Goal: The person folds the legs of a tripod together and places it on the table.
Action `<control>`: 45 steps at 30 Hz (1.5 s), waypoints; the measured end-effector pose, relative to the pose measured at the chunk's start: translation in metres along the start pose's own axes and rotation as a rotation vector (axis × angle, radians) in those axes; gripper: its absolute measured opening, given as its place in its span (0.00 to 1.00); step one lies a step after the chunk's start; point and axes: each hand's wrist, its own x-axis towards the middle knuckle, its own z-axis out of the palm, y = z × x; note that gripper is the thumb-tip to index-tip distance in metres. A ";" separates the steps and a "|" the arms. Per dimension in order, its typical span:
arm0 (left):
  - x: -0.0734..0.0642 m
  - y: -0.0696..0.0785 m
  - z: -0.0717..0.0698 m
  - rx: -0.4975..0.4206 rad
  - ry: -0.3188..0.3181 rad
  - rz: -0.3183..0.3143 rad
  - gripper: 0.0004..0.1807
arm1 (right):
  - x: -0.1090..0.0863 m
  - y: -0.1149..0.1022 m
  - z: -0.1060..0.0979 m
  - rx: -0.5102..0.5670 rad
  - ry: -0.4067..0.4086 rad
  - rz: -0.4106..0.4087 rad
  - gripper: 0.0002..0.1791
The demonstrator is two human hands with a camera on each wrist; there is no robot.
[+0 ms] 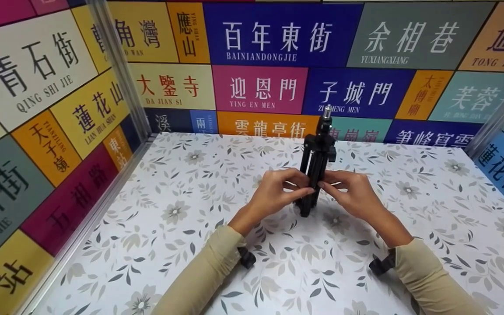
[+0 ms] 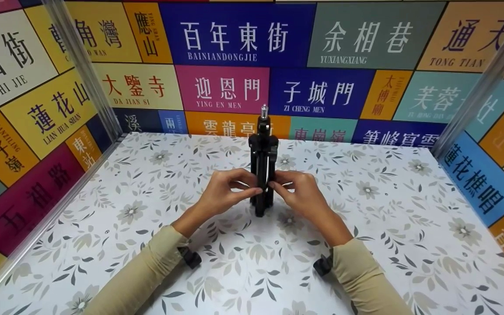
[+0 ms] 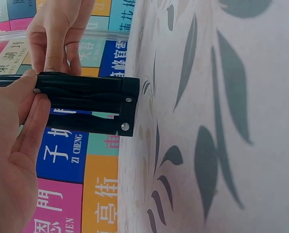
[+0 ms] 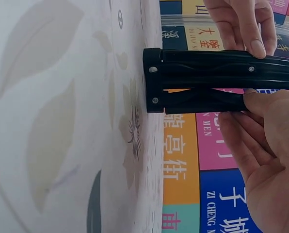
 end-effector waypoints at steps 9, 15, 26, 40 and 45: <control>0.000 0.000 -0.001 0.001 -0.010 -0.009 0.11 | -0.001 -0.001 0.000 -0.022 -0.007 -0.003 0.15; -0.001 -0.001 -0.001 -0.008 -0.021 -0.010 0.11 | -0.002 -0.002 0.000 -0.037 -0.019 0.001 0.16; 0.000 -0.001 -0.003 -0.019 -0.038 -0.018 0.11 | -0.002 -0.005 -0.002 -0.003 -0.040 0.013 0.18; 0.003 0.002 -0.007 0.009 0.042 -0.021 0.11 | -0.004 0.002 0.002 -0.035 -0.119 0.027 0.15; 0.008 0.005 -0.014 0.055 0.109 -0.004 0.09 | -0.005 0.003 0.003 -0.020 -0.125 0.053 0.15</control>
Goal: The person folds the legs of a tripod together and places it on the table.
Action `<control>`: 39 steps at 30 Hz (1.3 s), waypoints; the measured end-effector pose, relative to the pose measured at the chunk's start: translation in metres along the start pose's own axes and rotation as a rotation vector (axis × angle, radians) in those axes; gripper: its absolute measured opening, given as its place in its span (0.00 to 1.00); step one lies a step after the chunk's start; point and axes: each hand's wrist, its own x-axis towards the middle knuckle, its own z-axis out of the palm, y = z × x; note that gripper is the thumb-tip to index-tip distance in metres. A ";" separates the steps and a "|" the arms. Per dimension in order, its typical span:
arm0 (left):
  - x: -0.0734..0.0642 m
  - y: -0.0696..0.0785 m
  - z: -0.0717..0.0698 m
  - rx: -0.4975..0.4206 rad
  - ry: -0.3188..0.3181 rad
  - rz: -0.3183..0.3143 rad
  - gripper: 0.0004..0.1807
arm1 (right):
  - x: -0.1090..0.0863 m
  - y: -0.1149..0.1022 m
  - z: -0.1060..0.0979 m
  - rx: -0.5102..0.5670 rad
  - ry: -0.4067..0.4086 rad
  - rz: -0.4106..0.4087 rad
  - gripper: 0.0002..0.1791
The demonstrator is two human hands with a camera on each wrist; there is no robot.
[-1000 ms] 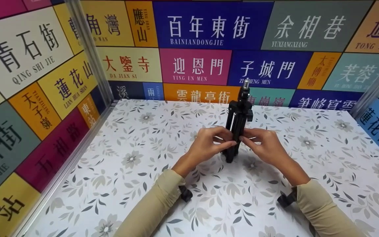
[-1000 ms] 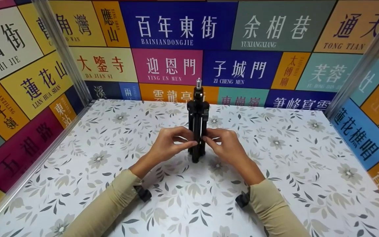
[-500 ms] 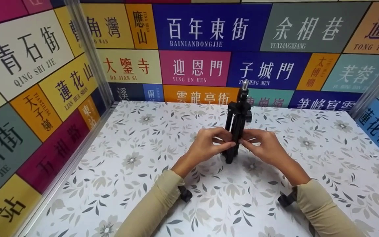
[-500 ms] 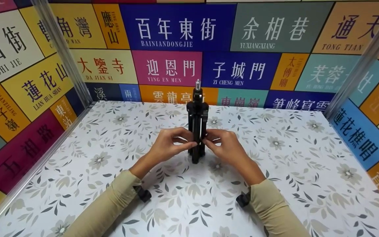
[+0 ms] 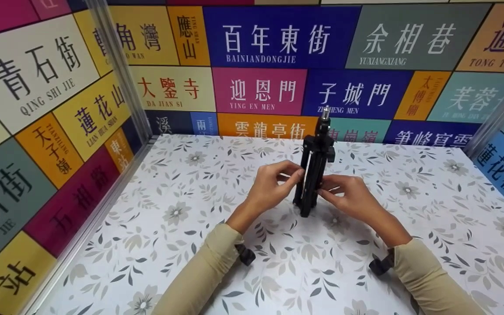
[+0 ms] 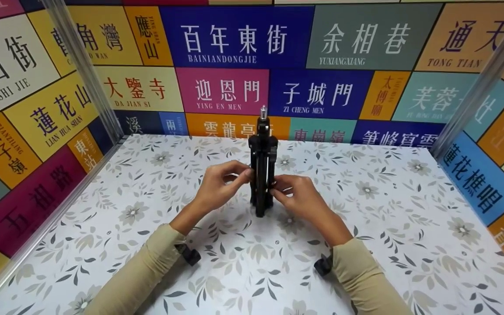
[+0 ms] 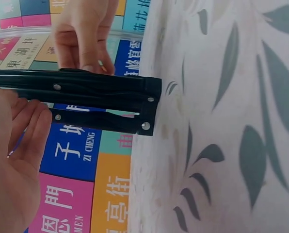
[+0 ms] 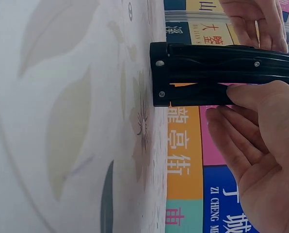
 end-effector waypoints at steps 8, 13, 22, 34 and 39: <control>0.008 0.000 -0.009 0.067 0.111 0.014 0.06 | -0.001 0.002 0.003 0.015 -0.050 0.053 0.15; 0.016 0.002 -0.017 0.076 0.144 0.029 0.09 | -0.001 0.004 0.005 0.020 -0.122 0.071 0.14; 0.056 0.043 -0.036 0.042 0.173 0.100 0.10 | 0.000 0.010 0.006 -0.002 -0.226 0.089 0.10; 0.072 0.107 -0.032 -0.005 0.011 0.053 0.24 | 0.002 0.010 0.010 -0.106 -0.282 0.086 0.08; 0.073 0.101 -0.028 -0.028 0.009 0.065 0.23 | 0.003 0.009 0.010 -0.122 -0.274 0.093 0.07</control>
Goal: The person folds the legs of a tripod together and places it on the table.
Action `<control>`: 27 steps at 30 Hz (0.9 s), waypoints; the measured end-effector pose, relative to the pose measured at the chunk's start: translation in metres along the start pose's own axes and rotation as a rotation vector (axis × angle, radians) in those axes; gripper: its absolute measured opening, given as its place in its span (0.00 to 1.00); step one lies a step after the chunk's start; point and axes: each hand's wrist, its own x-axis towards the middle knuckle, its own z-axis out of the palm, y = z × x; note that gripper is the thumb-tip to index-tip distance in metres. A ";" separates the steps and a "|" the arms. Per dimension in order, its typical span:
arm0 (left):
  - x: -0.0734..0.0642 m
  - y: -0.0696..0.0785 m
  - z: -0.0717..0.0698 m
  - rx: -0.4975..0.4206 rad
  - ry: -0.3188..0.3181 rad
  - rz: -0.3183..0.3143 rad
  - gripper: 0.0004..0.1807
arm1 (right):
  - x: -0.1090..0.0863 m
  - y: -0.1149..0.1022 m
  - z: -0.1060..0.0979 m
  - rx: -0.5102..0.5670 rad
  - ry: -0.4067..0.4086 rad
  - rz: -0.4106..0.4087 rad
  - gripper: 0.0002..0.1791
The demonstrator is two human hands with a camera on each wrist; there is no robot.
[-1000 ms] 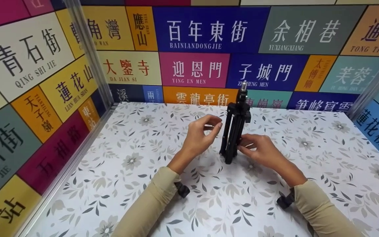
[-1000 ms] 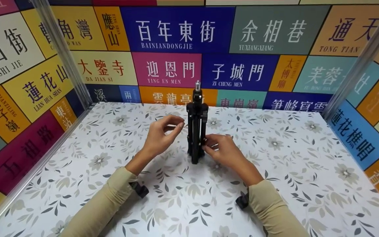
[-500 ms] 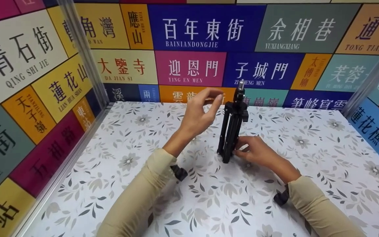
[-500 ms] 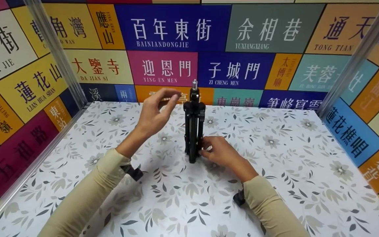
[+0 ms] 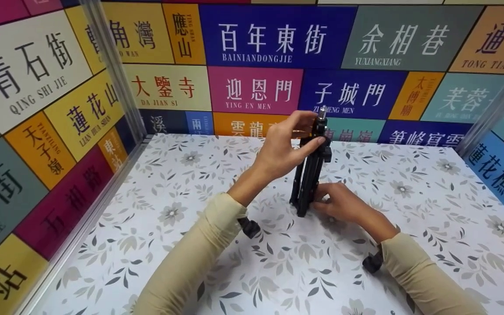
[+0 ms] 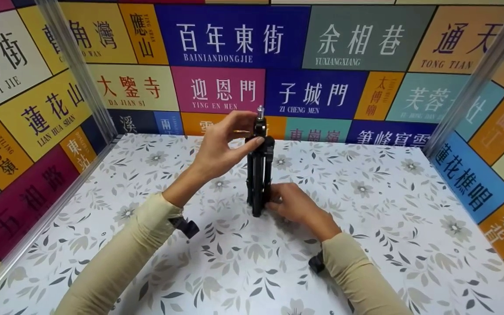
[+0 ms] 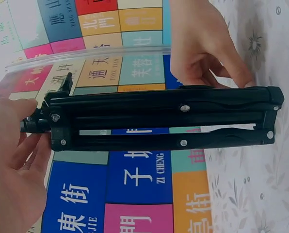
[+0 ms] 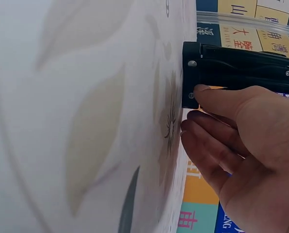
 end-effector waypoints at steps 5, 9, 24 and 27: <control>-0.002 0.000 -0.003 -0.025 0.012 0.030 0.22 | 0.000 0.000 -0.003 0.011 -0.020 -0.021 0.10; -0.007 0.004 -0.010 -0.032 0.005 0.022 0.23 | -0.002 0.001 -0.006 0.042 -0.051 -0.029 0.14; -0.049 -0.025 -0.048 -0.229 0.126 0.011 0.25 | -0.021 0.004 -0.031 0.035 0.006 -0.012 0.15; -0.058 -0.034 -0.055 -0.245 0.135 -0.027 0.25 | -0.025 0.006 -0.034 0.030 0.024 0.004 0.15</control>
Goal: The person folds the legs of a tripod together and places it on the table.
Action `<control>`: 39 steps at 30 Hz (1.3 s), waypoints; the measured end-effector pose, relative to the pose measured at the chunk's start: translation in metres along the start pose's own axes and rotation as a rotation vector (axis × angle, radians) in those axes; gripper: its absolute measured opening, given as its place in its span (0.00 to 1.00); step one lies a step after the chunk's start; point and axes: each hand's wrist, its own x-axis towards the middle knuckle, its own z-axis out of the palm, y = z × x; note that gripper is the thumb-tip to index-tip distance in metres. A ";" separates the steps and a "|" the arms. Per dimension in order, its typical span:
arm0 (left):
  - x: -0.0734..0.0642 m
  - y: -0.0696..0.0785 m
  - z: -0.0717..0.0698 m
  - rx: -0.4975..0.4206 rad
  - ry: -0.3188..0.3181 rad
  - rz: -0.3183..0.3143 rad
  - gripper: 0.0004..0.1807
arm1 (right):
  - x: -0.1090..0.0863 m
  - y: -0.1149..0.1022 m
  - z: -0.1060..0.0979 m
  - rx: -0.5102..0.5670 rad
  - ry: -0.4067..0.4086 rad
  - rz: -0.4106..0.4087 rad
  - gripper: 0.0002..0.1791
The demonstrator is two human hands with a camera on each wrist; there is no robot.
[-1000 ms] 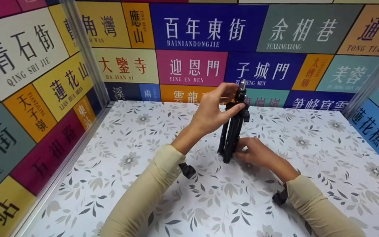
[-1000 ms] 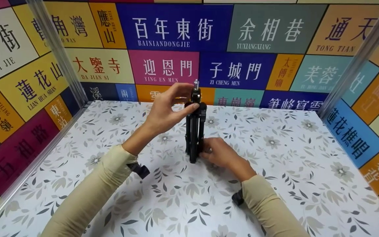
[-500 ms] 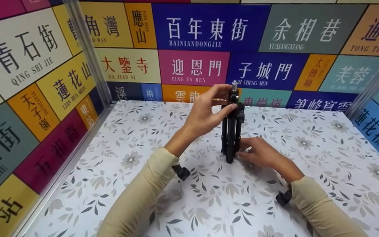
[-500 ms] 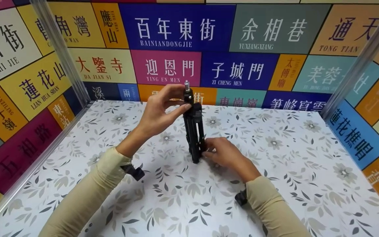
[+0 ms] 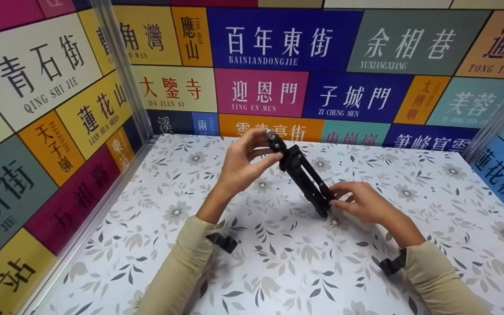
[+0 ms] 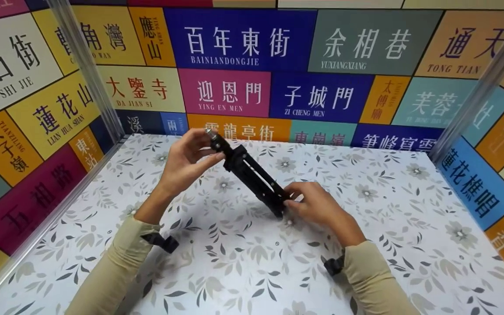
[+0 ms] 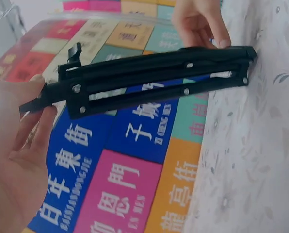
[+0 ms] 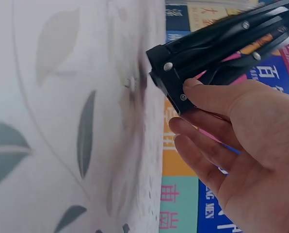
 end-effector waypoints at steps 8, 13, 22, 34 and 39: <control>-0.010 -0.022 -0.024 -0.036 -0.058 -0.139 0.27 | -0.006 0.012 -0.008 0.010 0.020 0.024 0.15; -0.015 -0.030 -0.037 -0.026 -0.128 -0.212 0.25 | -0.007 0.015 -0.015 0.005 0.025 0.032 0.16; -0.031 -0.072 -0.065 0.056 -0.257 -0.342 0.23 | -0.007 0.016 -0.015 -0.010 0.022 -0.018 0.15; -0.046 -0.093 -0.078 0.280 -0.470 -0.416 0.24 | -0.007 0.017 -0.012 -0.017 0.002 -0.046 0.13; -0.049 -0.095 -0.077 0.348 -0.513 -0.438 0.25 | -0.006 0.018 -0.011 -0.024 0.003 -0.045 0.13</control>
